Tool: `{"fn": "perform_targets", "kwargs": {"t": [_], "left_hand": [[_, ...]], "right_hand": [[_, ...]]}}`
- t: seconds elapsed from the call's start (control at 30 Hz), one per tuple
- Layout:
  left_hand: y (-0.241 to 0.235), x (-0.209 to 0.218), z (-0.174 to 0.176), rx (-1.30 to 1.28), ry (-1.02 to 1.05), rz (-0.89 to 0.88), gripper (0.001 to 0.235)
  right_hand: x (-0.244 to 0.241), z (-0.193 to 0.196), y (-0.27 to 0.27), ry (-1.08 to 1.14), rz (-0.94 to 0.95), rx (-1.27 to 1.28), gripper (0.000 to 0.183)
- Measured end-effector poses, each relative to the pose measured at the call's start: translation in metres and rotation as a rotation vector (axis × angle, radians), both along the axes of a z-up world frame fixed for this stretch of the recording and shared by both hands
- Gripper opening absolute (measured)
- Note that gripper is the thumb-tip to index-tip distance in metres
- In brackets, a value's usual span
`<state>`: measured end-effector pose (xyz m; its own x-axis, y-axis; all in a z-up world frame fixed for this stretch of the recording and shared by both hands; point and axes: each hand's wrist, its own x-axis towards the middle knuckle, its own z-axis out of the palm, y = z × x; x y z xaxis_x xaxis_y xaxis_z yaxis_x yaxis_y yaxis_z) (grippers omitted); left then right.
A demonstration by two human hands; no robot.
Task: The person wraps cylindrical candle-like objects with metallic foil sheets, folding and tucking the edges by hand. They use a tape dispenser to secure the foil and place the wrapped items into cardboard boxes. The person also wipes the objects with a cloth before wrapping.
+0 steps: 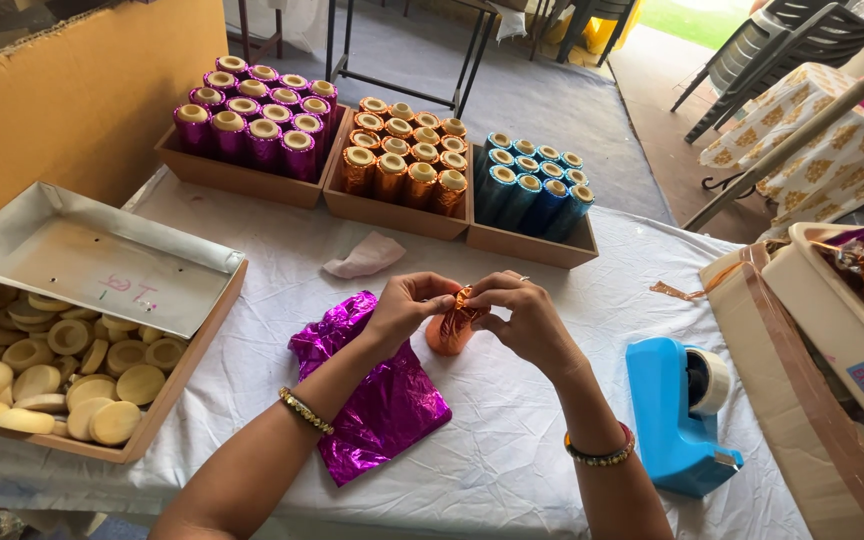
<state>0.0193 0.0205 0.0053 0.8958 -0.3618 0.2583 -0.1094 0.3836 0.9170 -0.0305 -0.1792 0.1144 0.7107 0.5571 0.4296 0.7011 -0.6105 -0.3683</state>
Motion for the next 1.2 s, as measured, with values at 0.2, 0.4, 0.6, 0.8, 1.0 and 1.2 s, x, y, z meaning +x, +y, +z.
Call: {"fn": "perform_targets", "kwargs": {"t": [0.2,0.4,0.6,0.8,1.0,1.2], "left_hand": [[-0.007,0.004,-0.008,0.027,0.019,0.127,0.013],[-0.017,-0.002,-0.007,0.124,-0.114,0.343,0.008],[-0.015,-0.003,-0.007,0.119,-0.119,0.275,0.010],[-0.014,-0.037,0.036,0.283,-0.278,0.286,0.031],[-0.017,-0.037,0.031,0.260,-0.220,0.293,0.033],[-0.019,-0.033,0.023,0.185,-0.199,0.277,0.033]], "right_hand": [[-0.003,0.002,0.006,-0.022,0.002,-0.009,0.028],[-0.001,-0.001,0.006,-0.042,-0.005,-0.024,0.025],[0.001,0.000,0.005,-0.020,-0.036,-0.032,0.025],[0.003,0.012,0.007,0.020,-0.090,-0.035,0.024],[0.004,0.020,0.001,0.050,0.016,-0.067,0.021],[0.018,0.014,-0.001,0.086,0.026,-0.045,0.016]]}}
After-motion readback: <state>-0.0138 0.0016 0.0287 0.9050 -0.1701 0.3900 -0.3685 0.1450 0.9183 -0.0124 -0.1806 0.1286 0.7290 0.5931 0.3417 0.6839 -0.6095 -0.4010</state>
